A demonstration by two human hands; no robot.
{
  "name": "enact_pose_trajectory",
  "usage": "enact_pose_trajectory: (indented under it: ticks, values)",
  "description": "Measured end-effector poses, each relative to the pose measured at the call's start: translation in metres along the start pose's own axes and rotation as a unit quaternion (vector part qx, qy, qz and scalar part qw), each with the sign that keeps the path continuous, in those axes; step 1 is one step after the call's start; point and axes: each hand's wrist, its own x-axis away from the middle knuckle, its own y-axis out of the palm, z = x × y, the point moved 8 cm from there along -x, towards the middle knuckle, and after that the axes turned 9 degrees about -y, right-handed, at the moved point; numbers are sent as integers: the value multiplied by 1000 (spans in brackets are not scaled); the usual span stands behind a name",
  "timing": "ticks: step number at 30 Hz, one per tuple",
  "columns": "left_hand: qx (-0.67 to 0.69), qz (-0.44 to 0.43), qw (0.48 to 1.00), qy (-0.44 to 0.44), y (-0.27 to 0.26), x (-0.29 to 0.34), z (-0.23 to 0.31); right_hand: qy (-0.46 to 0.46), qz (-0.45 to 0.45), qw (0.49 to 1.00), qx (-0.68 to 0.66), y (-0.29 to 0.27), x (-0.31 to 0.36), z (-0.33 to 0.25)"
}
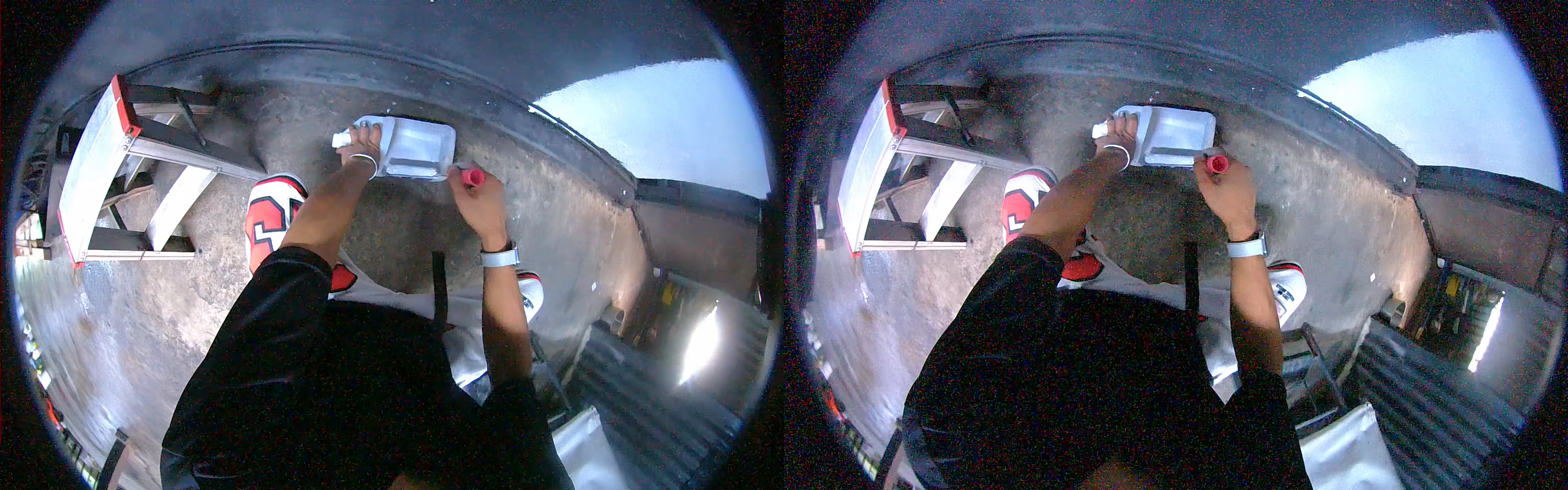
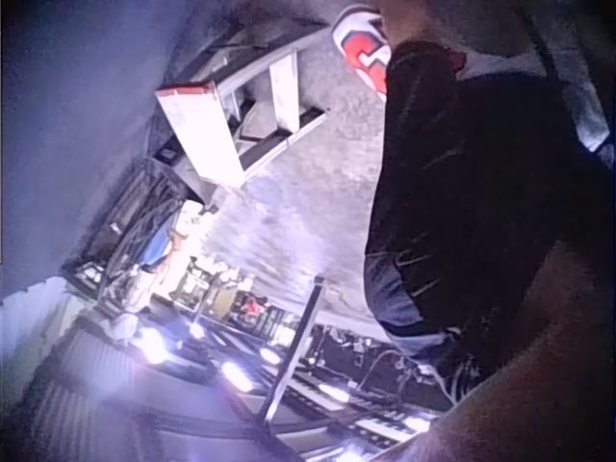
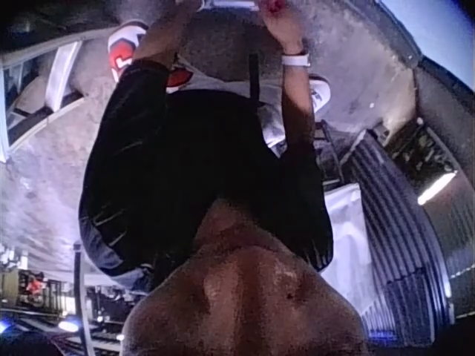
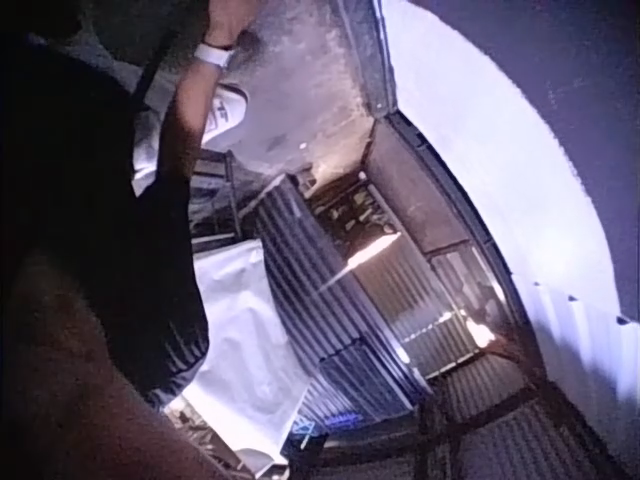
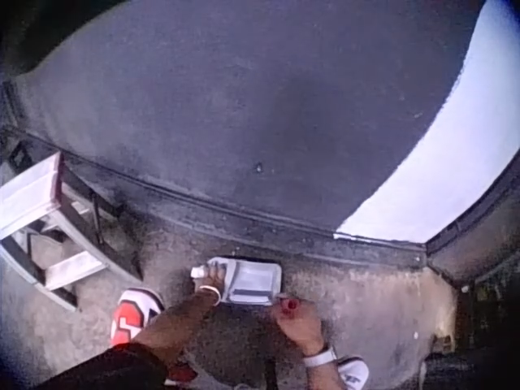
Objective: Using a paint roller to apply white paint to a dark wall.
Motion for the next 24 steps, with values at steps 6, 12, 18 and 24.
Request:
enact_pose_trajectory:
  ticks: [6,12,18,24]
  values:
    - [-11,1,1000,7,-12,11,10,-34,26,998,40,1,-11,-15]
    - [-6,-24,999,-21,1,0,3,-30,-7,999,38,40,-1,13]
    - [-3,-15,1000,-16,-2,1,0,-34,36,998,-45,14,-6,9]
    - [-39,-1,999,8,-13,12,5,-16,19,999,47,34,-13,6]
